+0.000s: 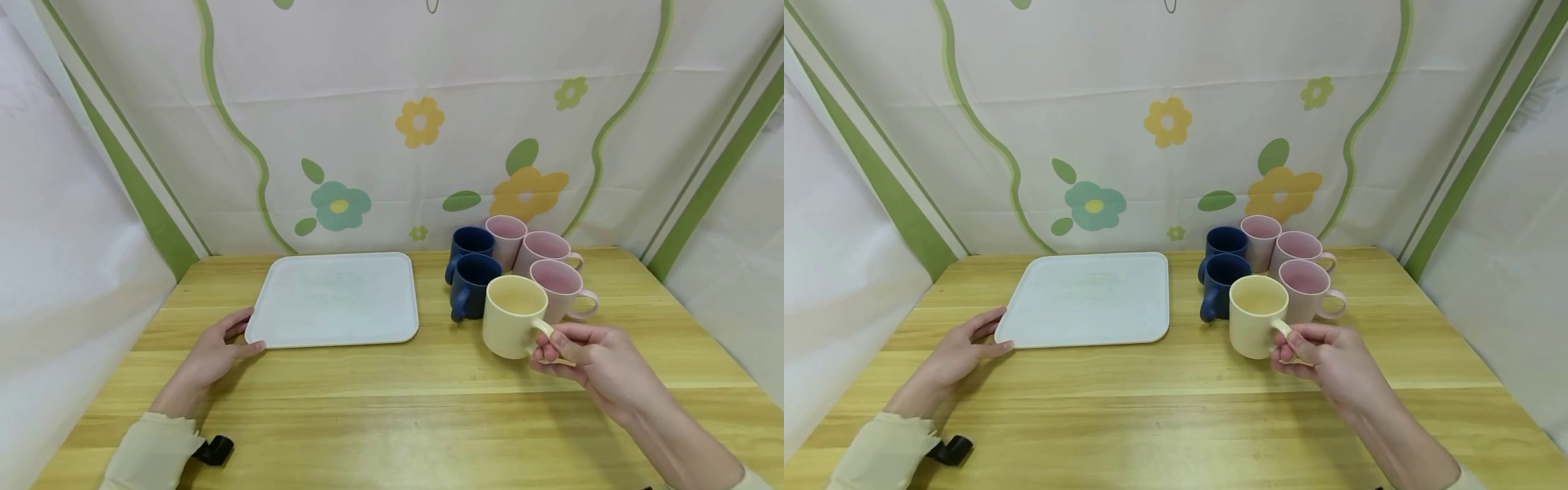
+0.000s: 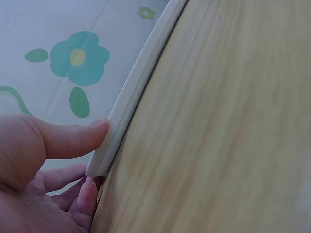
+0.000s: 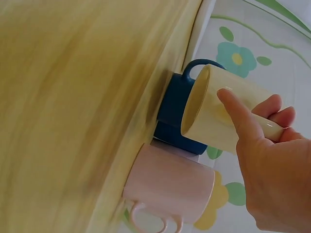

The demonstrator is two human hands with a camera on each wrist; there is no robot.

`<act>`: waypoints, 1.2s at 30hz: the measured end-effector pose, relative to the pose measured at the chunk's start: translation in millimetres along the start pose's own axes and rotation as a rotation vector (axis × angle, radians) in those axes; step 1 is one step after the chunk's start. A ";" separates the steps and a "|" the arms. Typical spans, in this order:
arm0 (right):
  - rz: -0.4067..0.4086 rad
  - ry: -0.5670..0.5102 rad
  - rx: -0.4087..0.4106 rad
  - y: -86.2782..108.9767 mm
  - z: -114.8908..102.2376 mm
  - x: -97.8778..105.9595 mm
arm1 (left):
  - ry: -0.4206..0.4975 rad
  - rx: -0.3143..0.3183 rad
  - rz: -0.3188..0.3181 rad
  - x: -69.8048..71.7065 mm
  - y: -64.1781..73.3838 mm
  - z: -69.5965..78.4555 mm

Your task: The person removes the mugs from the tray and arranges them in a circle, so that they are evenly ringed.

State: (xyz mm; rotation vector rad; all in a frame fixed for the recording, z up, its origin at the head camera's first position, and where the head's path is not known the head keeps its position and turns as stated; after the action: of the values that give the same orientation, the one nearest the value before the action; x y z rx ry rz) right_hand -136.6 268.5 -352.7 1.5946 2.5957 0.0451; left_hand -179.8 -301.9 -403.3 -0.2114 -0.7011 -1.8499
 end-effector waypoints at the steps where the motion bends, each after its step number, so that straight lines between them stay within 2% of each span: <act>1: 0.006 -0.006 -0.012 0.1 1.3 0.8 | 0.004 -0.001 -0.001 -0.3 -0.4 -0.3; 6: 0.023 -0.048 -0.062 0.7 9.6 3.7 | 0.021 -0.003 -0.007 -2.2 -2.6 -1.1; 14: -0.004 -0.122 -0.065 -2.6 19.2 5.2 | 0.015 -0.004 -0.005 -0.4 -0.5 -2.3; 19: 0.010 -0.075 -0.120 -4.4 20.5 4.9 | 0.016 0.004 -0.002 1.2 0.2 -3.0; 24: -0.013 -0.032 -0.148 -4.6 19.0 2.1 | 0.013 0.001 0.000 1.2 -1.3 -2.5; 28: -0.018 -0.044 -0.148 -4.6 20.6 0.8 | 0.012 0.000 0.001 0.7 -2.9 -2.4; 36: 0.008 -0.047 -0.202 -3.0 22.5 0.6 | 0.007 0.009 -0.002 0.9 -2.6 -2.4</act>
State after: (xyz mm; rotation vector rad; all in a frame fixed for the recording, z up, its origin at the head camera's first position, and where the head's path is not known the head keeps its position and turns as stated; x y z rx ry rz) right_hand -137.4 267.1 -375.4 1.5167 2.4603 0.2583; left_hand -182.1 -303.3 -405.7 -0.1981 -0.7047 -1.8487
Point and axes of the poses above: each hand's wrist, its own y-axis away from the middle knuckle, its own x-axis out of the back of the hand, z = x × y, the point moved 3 cm from there along -y, towards the middle knuckle, and after that the axes turned 15 degrees about -z, right-handed, at the moved point
